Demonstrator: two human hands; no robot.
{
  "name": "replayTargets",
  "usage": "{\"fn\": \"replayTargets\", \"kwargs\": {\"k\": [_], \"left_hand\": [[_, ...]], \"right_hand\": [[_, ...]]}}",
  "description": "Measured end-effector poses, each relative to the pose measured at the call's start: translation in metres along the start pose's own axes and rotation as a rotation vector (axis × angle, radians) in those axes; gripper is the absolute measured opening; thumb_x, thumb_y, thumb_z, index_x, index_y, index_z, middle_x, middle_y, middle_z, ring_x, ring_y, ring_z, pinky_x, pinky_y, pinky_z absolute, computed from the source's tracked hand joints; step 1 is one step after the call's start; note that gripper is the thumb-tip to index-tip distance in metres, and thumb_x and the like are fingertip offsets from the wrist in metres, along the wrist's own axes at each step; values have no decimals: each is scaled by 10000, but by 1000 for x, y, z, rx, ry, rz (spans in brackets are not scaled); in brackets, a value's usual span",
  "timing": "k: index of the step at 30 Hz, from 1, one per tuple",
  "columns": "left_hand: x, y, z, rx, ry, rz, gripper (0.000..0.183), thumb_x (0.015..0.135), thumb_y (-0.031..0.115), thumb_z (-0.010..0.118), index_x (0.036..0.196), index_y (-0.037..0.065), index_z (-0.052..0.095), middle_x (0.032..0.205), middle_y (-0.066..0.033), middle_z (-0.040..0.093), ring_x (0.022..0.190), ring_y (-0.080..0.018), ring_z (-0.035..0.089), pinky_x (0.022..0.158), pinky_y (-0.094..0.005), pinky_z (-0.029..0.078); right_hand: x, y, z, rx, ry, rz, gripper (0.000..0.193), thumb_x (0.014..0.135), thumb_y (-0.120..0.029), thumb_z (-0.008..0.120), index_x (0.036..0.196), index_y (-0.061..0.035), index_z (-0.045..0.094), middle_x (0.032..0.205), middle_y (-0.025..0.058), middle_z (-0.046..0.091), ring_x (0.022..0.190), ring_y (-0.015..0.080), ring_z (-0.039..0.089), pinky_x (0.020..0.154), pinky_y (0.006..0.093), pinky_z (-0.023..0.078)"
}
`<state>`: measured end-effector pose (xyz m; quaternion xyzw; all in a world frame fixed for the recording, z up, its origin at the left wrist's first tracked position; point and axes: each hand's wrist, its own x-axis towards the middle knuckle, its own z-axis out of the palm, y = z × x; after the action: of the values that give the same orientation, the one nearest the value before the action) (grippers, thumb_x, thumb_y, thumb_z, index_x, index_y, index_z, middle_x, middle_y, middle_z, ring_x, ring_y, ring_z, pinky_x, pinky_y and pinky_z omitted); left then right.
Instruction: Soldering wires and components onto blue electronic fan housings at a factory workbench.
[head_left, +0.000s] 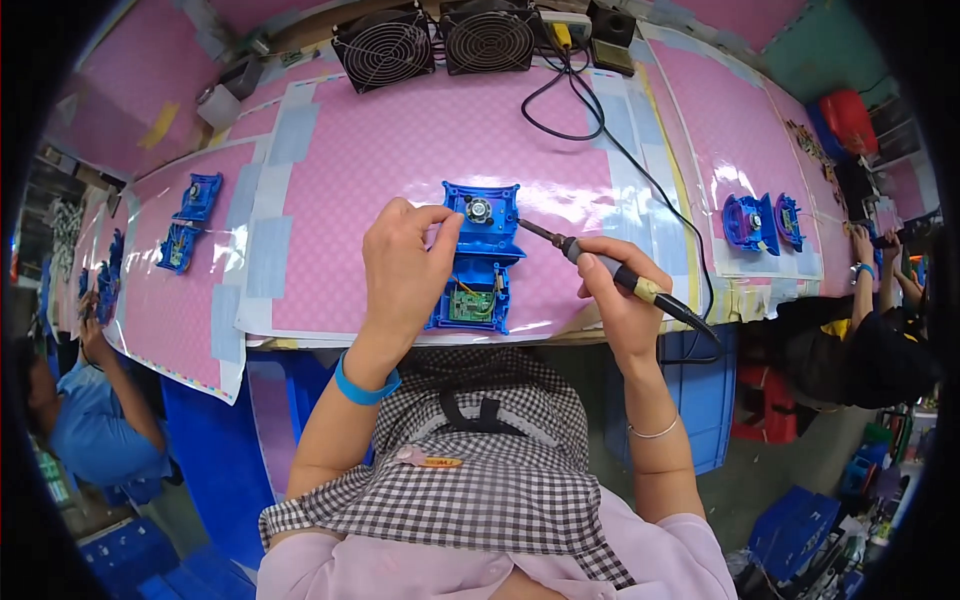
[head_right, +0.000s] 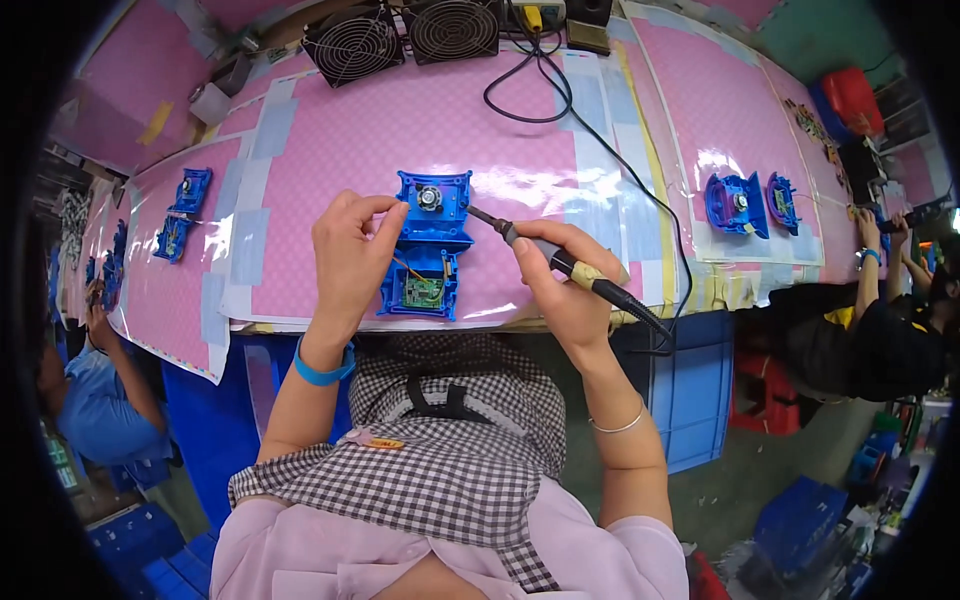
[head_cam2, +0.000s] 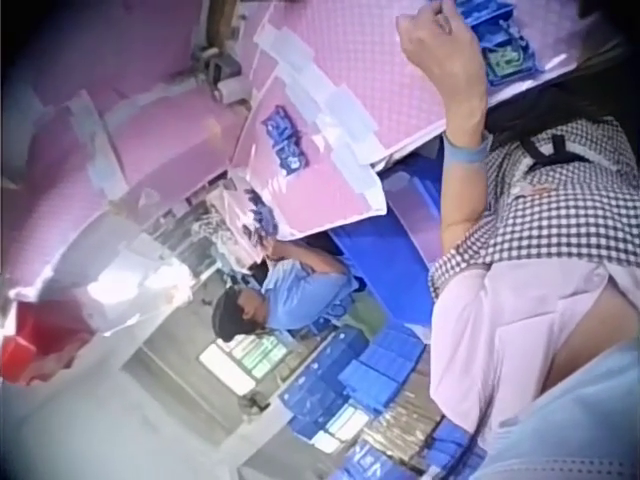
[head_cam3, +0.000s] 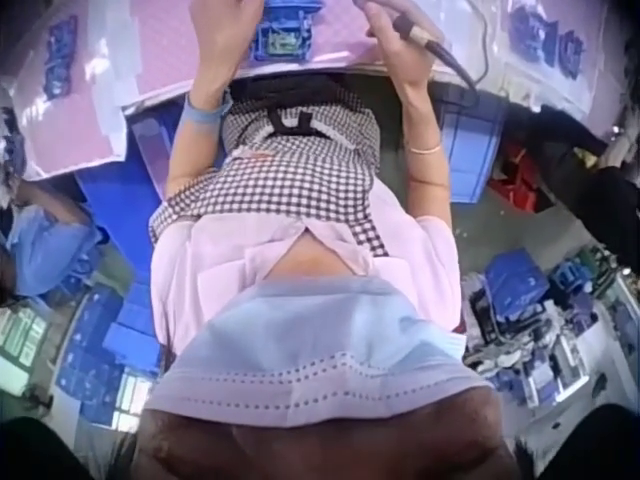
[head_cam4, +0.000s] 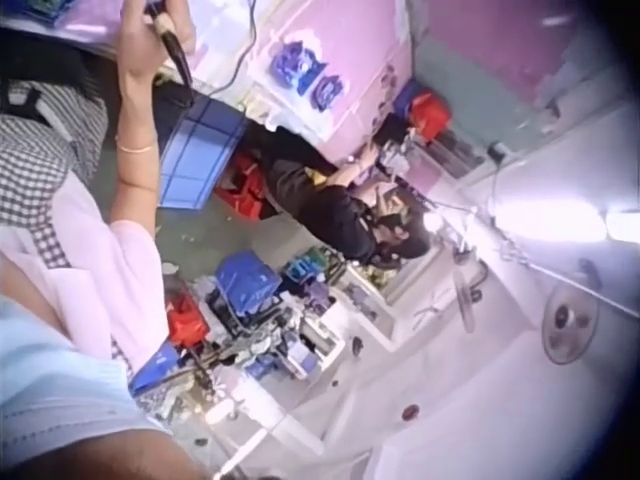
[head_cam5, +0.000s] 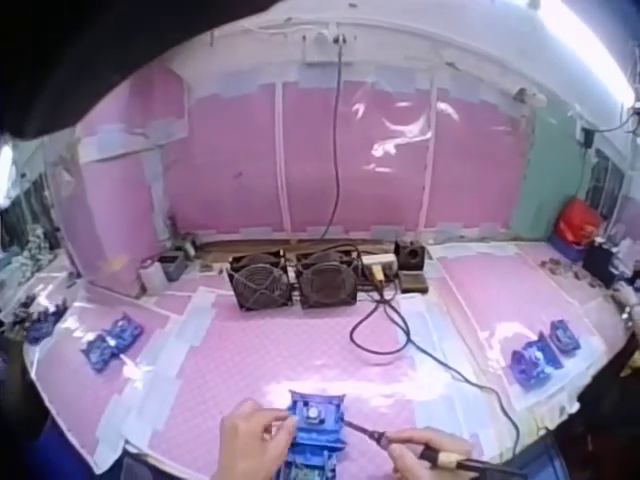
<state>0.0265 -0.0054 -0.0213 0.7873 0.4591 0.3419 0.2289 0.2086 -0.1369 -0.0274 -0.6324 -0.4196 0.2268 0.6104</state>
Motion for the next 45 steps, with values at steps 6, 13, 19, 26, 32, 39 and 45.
{"fn": "replayTargets", "kwargs": {"k": [6, 13, 19, 26, 32, 39, 45], "left_hand": [[1, 8, 5, -396, -147, -200, 113, 805, 92, 720, 893, 21, 725, 790, -51, 684, 561, -86, 487, 497, -268, 365], [2, -1, 9, -154, -166, 169, 113, 804, 83, 693, 889, 14, 717, 825, -107, 702, 658, -192, 635, 557, -310, 475], [3, 0, 9, -24, -252, 237, 120, 789, 91, 682, 882, 25, 721, 800, -120, 677, 709, -260, 652, 606, -349, 504], [2, 3, 11, -53, -285, 177, 114, 792, 95, 650, 860, 21, 703, 799, -140, 642, 782, -309, 623, 713, -421, 486], [1, 1, 11, -76, -270, 173, 112, 789, 91, 654, 861, 21, 701, 788, -134, 637, 778, -308, 619, 711, -420, 483], [2, 2, 11, -72, -275, 169, 114, 788, 85, 651, 865, 17, 698, 795, -140, 641, 779, -310, 621, 709, -422, 484], [2, 1, 13, -76, -259, 190, 115, 786, 82, 647, 863, 15, 699, 796, -147, 642, 781, -318, 624, 710, -428, 486]], "right_hand": [[-5, 7, 3, -30, -36, -37, 172, 840, -5, 671, 1006, 39, 672, 819, 84, 679, 610, 101, 623, 560, 206, 490], [-5, 7, 6, 9, -43, -32, 166, 849, -8, 664, 1008, 40, 669, 821, 83, 676, 605, 103, 620, 554, 210, 496], [-4, 6, 4, 36, -29, 0, 173, 858, -20, 665, 1016, 51, 663, 811, 83, 675, 605, 103, 618, 552, 211, 496], [-5, 9, 4, 20, -32, -7, 177, 853, -18, 669, 1017, 50, 665, 815, 85, 677, 609, 103, 620, 552, 212, 494], [-6, 5, 6, -2, -31, -23, 169, 843, -15, 678, 1004, 39, 674, 798, 75, 676, 603, 96, 618, 548, 206, 484], [-9, -3, 5, 36, -36, 26, 170, 847, -15, 675, 1007, 42, 670, 788, 76, 674, 597, 93, 618, 540, 203, 478], [-8, 2, 0, 23, 38, -17, 146, 816, -20, 691, 955, 25, 694, 749, 57, 693, 578, 69, 618, 507, 181, 452]]}}
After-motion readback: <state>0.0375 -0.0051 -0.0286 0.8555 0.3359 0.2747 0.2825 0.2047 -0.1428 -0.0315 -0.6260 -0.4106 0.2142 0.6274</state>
